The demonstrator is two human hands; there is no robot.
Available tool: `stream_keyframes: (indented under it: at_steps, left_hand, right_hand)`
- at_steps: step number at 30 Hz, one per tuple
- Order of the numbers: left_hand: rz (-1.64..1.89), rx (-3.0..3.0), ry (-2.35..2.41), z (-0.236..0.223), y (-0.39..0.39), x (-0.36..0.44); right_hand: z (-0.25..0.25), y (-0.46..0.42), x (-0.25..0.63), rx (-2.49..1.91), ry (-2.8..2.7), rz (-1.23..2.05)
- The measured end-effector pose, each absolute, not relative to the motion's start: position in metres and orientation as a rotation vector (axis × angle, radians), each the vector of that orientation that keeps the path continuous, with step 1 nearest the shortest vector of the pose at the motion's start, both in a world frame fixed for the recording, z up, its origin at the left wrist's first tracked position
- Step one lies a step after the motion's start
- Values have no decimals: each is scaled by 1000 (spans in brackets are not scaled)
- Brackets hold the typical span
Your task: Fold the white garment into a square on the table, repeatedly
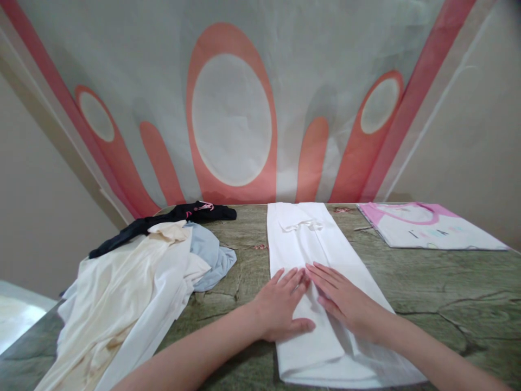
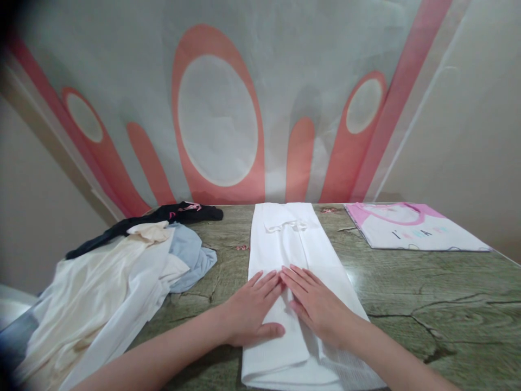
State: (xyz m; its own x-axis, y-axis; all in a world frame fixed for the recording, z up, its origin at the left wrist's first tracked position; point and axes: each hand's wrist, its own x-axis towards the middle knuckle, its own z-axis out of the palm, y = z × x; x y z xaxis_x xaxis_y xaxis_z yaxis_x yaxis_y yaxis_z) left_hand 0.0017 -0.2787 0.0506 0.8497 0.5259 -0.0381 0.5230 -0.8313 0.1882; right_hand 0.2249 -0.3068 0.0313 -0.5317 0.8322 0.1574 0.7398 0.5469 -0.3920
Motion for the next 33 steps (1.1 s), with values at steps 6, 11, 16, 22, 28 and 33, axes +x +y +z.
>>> stream_keyframes:
  at_steps: [6,11,16,22,28,33]
  left_hand:
    - [4,2823,726,56,-281,2]
    - [-3,2812,649,67,-254,-10]
    - [1,2821,850,62,-233,0]
    - [-18,2790,1132,44,-210,30]
    - [91,2855,1141,26,-191,34]
    - [52,2876,1094,26,-173,31]
  right_hand:
    - [30,-311,222,-1364,-2547,433]
    - [39,-303,244,-1387,-2531,429]
    - [31,-258,283,-1585,-2421,223]
    - [7,-215,287,-1822,-2386,59]
    - [-3,-210,272,-1930,-2338,33]
    - [-4,-196,273,-1967,-2324,38]
